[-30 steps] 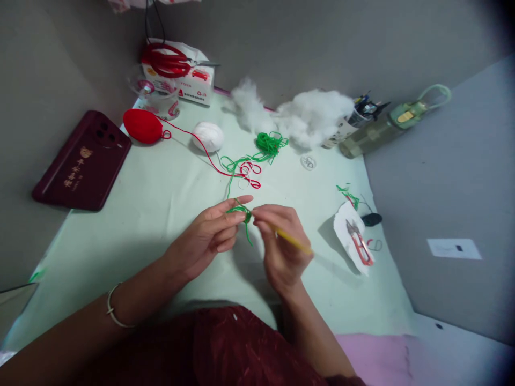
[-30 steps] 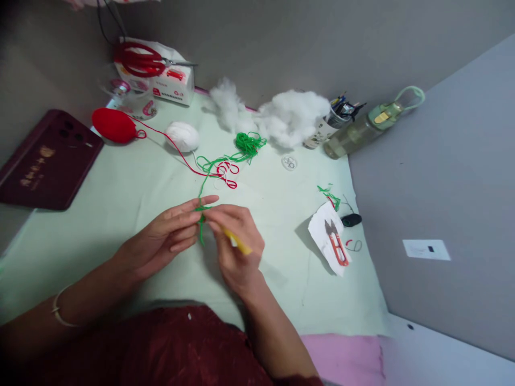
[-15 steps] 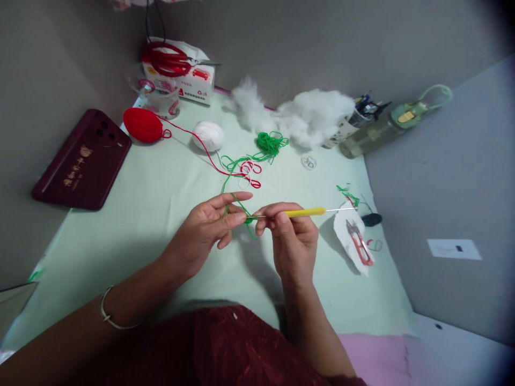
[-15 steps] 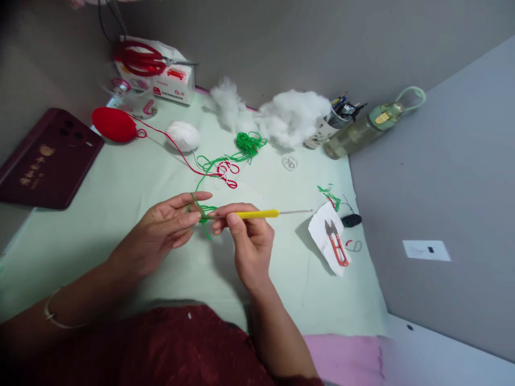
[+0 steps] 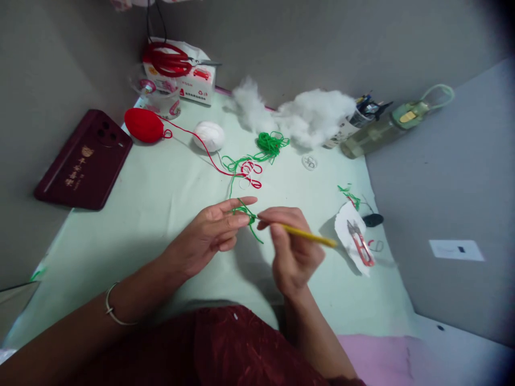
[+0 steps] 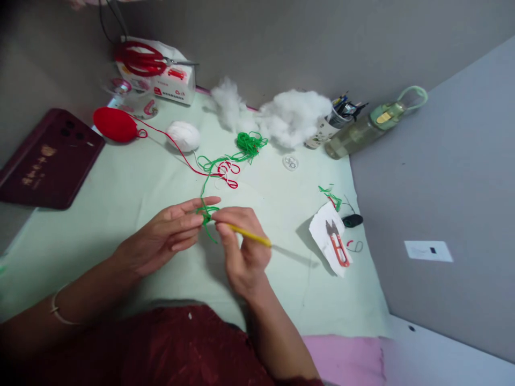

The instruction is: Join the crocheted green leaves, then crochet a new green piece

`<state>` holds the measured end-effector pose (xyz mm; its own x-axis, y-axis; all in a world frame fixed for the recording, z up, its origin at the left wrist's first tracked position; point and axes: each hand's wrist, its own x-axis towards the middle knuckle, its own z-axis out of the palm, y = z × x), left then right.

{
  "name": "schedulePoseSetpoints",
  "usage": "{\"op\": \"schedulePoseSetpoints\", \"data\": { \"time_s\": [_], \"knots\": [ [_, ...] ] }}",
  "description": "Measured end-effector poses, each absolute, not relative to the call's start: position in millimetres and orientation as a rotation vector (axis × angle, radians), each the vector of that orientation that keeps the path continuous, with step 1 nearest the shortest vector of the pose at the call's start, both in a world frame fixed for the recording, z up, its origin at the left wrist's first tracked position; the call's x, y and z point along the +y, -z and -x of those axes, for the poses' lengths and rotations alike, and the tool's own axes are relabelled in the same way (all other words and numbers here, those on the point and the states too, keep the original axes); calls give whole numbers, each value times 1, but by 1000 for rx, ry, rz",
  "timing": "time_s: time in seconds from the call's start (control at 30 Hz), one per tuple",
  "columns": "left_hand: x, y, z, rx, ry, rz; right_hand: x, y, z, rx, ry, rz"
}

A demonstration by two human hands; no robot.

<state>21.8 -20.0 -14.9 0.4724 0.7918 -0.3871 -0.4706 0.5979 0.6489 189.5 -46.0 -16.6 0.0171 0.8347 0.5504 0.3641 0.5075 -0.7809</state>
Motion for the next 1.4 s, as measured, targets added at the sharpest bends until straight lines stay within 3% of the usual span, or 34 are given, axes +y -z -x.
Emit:
{"op": "schedulePoseSetpoints", "data": {
  "time_s": [0.17, 0.47, 0.6, 0.8, 0.87, 0.97, 1.17, 1.27, 1.4],
  "knots": [
    [-21, 11, -23, 744, -864, -573, -39, 14, -187, -1231, -976, 985],
    [-23, 13, -23, 747, -867, -636, -40, 17, -188, -1173, -1109, 993],
    [-21, 12, -23, 809, -920, -645, -43, 14, -189, -1231, -974, 1033],
    [-24, 14, -25, 834, -995, -639, -54, 20, -187, -1882, -222, 1074],
    [-25, 14, -25, 776, -939, -569, -56, 23, -185, -1965, -115, 1089],
    [-25, 14, -24, 705, -828, -461, -53, 21, -185, -1785, -262, 1104],
    [-23, 13, -23, 733, -881, -511, -40, 15, -184, -1272, -881, 1033],
    [-25, 14, -26, 738, -901, -584, -41, 17, -181, -1322, -844, 1027],
    [-26, 15, -28, 789, -947, -575, -50, 23, -178, -1609, -506, 1091]
  ]
}}
